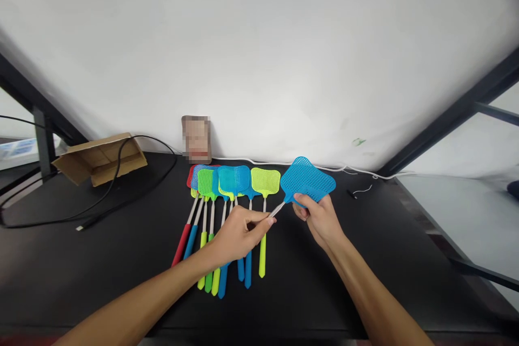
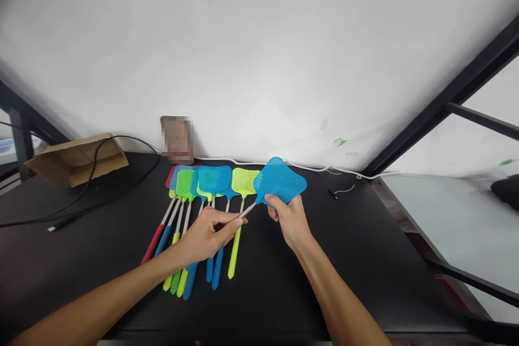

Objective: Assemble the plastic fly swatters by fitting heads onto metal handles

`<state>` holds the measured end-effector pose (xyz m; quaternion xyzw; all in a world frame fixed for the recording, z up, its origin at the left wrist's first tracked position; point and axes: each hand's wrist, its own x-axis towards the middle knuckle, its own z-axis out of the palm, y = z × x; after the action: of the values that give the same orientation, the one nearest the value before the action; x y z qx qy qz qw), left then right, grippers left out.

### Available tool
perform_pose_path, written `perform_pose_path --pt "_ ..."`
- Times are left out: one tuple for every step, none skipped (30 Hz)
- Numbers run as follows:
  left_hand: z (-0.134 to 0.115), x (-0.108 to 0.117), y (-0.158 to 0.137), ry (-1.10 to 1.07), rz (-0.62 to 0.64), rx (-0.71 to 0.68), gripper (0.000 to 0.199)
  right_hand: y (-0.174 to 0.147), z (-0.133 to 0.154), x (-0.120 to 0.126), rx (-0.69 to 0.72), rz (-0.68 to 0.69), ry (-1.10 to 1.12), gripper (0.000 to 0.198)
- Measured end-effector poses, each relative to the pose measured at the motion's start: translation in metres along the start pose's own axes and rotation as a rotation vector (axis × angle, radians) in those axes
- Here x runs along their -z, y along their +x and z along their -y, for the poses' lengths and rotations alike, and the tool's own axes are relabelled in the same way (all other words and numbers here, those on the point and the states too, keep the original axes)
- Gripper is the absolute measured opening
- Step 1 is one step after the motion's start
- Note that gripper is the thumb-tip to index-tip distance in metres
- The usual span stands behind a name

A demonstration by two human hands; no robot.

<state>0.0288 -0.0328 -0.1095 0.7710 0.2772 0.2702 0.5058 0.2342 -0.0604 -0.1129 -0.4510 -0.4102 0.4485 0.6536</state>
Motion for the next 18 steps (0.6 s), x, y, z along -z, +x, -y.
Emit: perform_pose_path --pt "0.0 -0.001 0.0 0.057 -0.02 -0.025 0.052 -0.001 -0.001 -0.001 -0.006 -0.002 0.0 0.034" --pt "0.001 -0.002 0.0 0.111 -0.037 -0.056 0.05 -0.001 -0.001 -0.002 -0.012 -0.006 -0.001 0.034" --pt "0.002 -0.003 -0.001 0.16 -0.055 -0.087 0.048 -0.002 -0.002 -0.002 -0.018 -0.012 -0.004 0.034" --pt "0.003 -0.004 -0.001 0.201 -0.076 -0.114 0.046 -0.002 -0.003 -0.002 -0.023 -0.019 -0.009 0.035" --pt "0.005 -0.005 -0.001 0.233 -0.096 -0.131 0.044 -0.002 -0.004 -0.002 -0.027 -0.028 -0.016 0.035" --pt "0.006 -0.007 -0.001 0.255 -0.112 -0.138 0.042 -0.002 -0.005 -0.002 -0.031 -0.038 -0.025 0.036" --pt "0.006 -0.008 -0.001 0.265 -0.122 -0.133 0.042 -0.002 -0.005 -0.002 -0.036 -0.047 -0.036 0.036" --pt "0.006 -0.009 -0.001 0.264 -0.124 -0.118 0.043 -0.002 -0.005 -0.002 -0.042 -0.053 -0.049 0.037" --pt "0.005 -0.009 -0.001 0.248 -0.12 -0.092 0.044 -0.002 -0.005 -0.002 -0.051 -0.053 -0.064 0.037" --pt "0.004 -0.009 -0.001 0.215 -0.113 -0.057 0.045 -0.003 -0.004 -0.002 -0.061 -0.046 -0.075 0.036" --pt "0.003 -0.009 0.0 0.167 -0.105 -0.017 0.045 -0.003 -0.004 -0.003 -0.076 -0.026 -0.085 0.034" --pt "0.001 -0.008 0.0 0.107 -0.1 0.023 0.044 -0.003 -0.003 -0.003 -0.092 0.006 -0.098 0.032" --pt "0.0 -0.007 0.0 0.041 -0.098 0.061 0.042 -0.004 -0.003 -0.004 -0.105 0.046 -0.118 0.03" --pt "-0.001 -0.006 0.001 -0.026 -0.101 0.089 0.04 -0.005 -0.003 -0.005 -0.113 0.089 -0.15 0.029" --pt "-0.001 -0.006 0.001 -0.086 -0.106 0.108 0.039 -0.006 -0.004 -0.006 -0.114 0.131 -0.192 0.03" --pt "-0.001 -0.005 0.002 -0.134 -0.11 0.117 0.038 -0.008 -0.005 -0.008 -0.108 0.17 -0.239 0.031" --pt "-0.001 -0.005 0.002 -0.172 -0.11 0.121 0.038 -0.009 -0.007 -0.009 -0.1 0.204 -0.285 0.032" --pt "0.0 -0.005 0.003 -0.205 -0.106 0.124 0.038 -0.01 -0.009 -0.011 -0.089 0.23 -0.319 0.033"
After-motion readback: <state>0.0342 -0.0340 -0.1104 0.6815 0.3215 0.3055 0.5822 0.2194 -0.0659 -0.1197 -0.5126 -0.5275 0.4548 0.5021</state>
